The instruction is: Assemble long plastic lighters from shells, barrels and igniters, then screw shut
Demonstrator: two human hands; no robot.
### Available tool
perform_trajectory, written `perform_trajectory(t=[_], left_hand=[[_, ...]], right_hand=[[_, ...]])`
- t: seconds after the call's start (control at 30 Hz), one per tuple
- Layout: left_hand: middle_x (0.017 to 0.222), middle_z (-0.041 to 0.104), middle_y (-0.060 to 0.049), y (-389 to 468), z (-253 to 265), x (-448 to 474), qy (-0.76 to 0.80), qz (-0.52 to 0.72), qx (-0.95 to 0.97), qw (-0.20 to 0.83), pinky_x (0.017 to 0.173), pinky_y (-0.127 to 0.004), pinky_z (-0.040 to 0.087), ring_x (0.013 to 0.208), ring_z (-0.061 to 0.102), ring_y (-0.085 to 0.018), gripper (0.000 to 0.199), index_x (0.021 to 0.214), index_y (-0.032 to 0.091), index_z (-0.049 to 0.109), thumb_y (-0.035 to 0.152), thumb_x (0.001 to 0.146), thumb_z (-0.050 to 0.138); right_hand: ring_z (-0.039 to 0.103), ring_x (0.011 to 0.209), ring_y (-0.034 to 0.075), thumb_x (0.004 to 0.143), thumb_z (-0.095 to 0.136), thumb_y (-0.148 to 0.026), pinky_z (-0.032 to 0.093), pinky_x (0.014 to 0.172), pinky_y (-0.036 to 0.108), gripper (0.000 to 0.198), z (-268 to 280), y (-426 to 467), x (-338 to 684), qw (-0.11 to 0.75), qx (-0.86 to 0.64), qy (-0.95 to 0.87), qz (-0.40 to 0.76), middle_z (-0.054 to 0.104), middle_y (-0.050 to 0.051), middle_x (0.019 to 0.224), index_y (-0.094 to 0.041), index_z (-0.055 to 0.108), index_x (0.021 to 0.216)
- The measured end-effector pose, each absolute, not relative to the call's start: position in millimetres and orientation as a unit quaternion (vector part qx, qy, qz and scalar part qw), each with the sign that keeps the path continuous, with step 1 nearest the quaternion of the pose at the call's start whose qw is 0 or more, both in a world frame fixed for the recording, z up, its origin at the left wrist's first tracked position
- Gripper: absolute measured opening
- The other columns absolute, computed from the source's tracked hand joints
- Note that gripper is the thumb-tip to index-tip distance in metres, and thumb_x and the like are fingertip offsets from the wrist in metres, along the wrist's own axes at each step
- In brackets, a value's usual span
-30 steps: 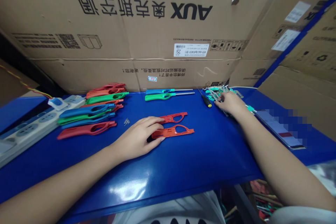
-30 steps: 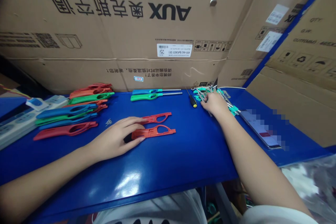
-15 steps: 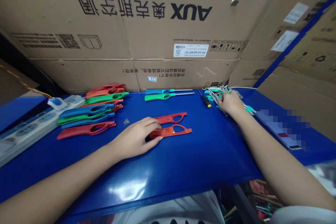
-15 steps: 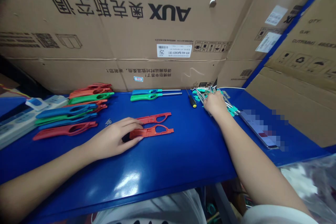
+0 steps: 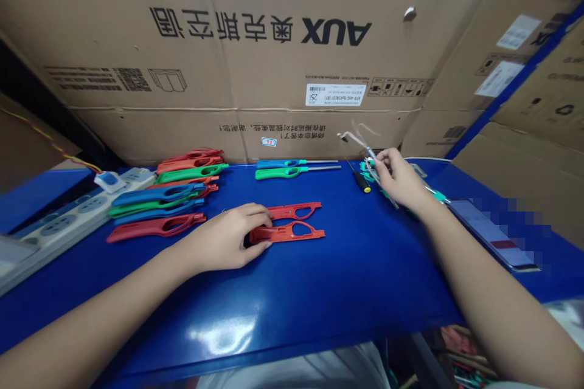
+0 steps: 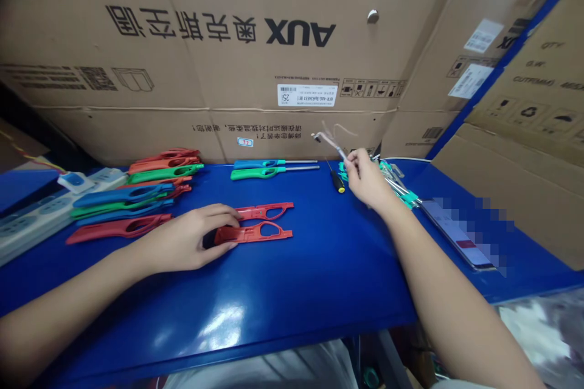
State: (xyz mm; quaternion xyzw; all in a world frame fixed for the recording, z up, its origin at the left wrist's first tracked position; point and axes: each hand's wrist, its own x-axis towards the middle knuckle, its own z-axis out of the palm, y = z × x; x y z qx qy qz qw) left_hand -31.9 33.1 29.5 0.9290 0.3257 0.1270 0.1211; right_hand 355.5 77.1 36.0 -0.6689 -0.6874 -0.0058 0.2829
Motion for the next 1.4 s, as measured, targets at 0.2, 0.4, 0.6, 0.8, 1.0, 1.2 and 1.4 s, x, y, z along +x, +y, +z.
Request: perform_trajectory(t=[0.2, 0.4, 0.6, 0.8, 1.0, 1.2, 1.4], left_hand=[[0.147, 0.055, -0.01, 30, 30, -32, 0.358, 0.158, 0.913, 0.115, 0.113, -0.043, 0.047, 0.134, 0.055, -0.029, 0.053, 0.139, 0.024, 0.055, 0.038, 0.089, 0.067], [0.144, 0.06, -0.012, 25, 13, -16, 0.405, 0.275, 0.837, 0.243, 0.107, -0.045, 0.052, 0.131, 0.059, -0.027, 0.072, 0.155, 0.026, 0.03, 0.046, 0.094, 0.064], [0.1, 0.073, -0.002, 19, 6, -3, 0.375, 0.333, 0.81, 0.305, 0.094, -0.034, 0.057, 0.095, 0.072, -0.017, 0.058, 0.145, 0.023, 0.043, 0.031, 0.093, 0.065], [0.089, 0.074, 0.0, 13, 10, -5, 0.383, 0.379, 0.789, 0.297, 0.078, -0.024, 0.057, 0.079, 0.07, -0.013, 0.047, 0.135, 0.022, 0.056, 0.028, 0.09, 0.069], [0.087, 0.077, -0.002, 18, 13, -7, 0.394, 0.39, 0.793, 0.251, 0.07, -0.023, 0.053, 0.076, 0.069, -0.014, 0.015, 0.1, 0.02, 0.077, 0.028, 0.092, 0.069], [0.095, 0.078, -0.002, 26, 10, -10, 0.398, 0.322, 0.827, 0.233, 0.075, -0.025, 0.052, 0.082, 0.07, -0.015, 0.014, 0.097, 0.02, 0.077, 0.027, 0.094, 0.066], [0.095, 0.076, -0.004, 27, 10, -11, 0.371, 0.308, 0.851, 0.208, 0.075, -0.026, 0.053, 0.083, 0.07, -0.016, 0.013, 0.098, 0.019, 0.077, 0.025, 0.094, 0.067]], right_hand=[[0.059, 0.072, 0.02, 0.101, 0.044, -0.041, 0.045, 0.068, 0.031, 0.02, 39, 55, 327, 0.257, -0.508, -0.82, 0.048, 0.063, 0.005, 0.085, -0.022, 0.048, 0.105], [0.059, 0.072, 0.017, 0.1, 0.051, -0.041, 0.044, 0.066, 0.029, 0.019, 36, 39, 300, 0.242, -0.446, -0.858, 0.078, 0.066, 0.005, 0.088, -0.022, 0.052, 0.1], [0.062, 0.074, 0.017, 0.102, 0.049, -0.04, 0.043, 0.067, 0.028, 0.019, 29, 35, 289, 0.207, -0.427, -0.872, 0.118, 0.067, 0.004, 0.089, -0.021, 0.054, 0.104], [0.061, 0.082, 0.017, 0.102, 0.051, -0.04, 0.044, 0.073, 0.028, 0.024, 27, 40, 291, 0.155, -0.38, -0.888, 0.205, 0.069, 0.004, 0.095, -0.02, 0.065, 0.101], [0.061, 0.087, 0.015, 0.097, 0.06, -0.038, 0.047, 0.081, 0.028, 0.024, 35, 37, 289, 0.114, -0.306, -0.875, 0.356, 0.069, 0.005, 0.098, -0.017, 0.071, 0.1], [0.055, 0.073, 0.013, 0.09, 0.068, -0.044, 0.044, 0.067, 0.026, 0.03, 39, 35, 292, 0.129, -0.364, -0.834, 0.395, 0.061, 0.0, 0.081, -0.016, 0.066, 0.102], [0.059, 0.084, 0.016, 0.093, 0.063, -0.038, 0.047, 0.078, 0.03, 0.024, 36, 39, 296, 0.129, -0.351, -0.861, 0.344, 0.066, 0.006, 0.096, -0.016, 0.069, 0.092]])
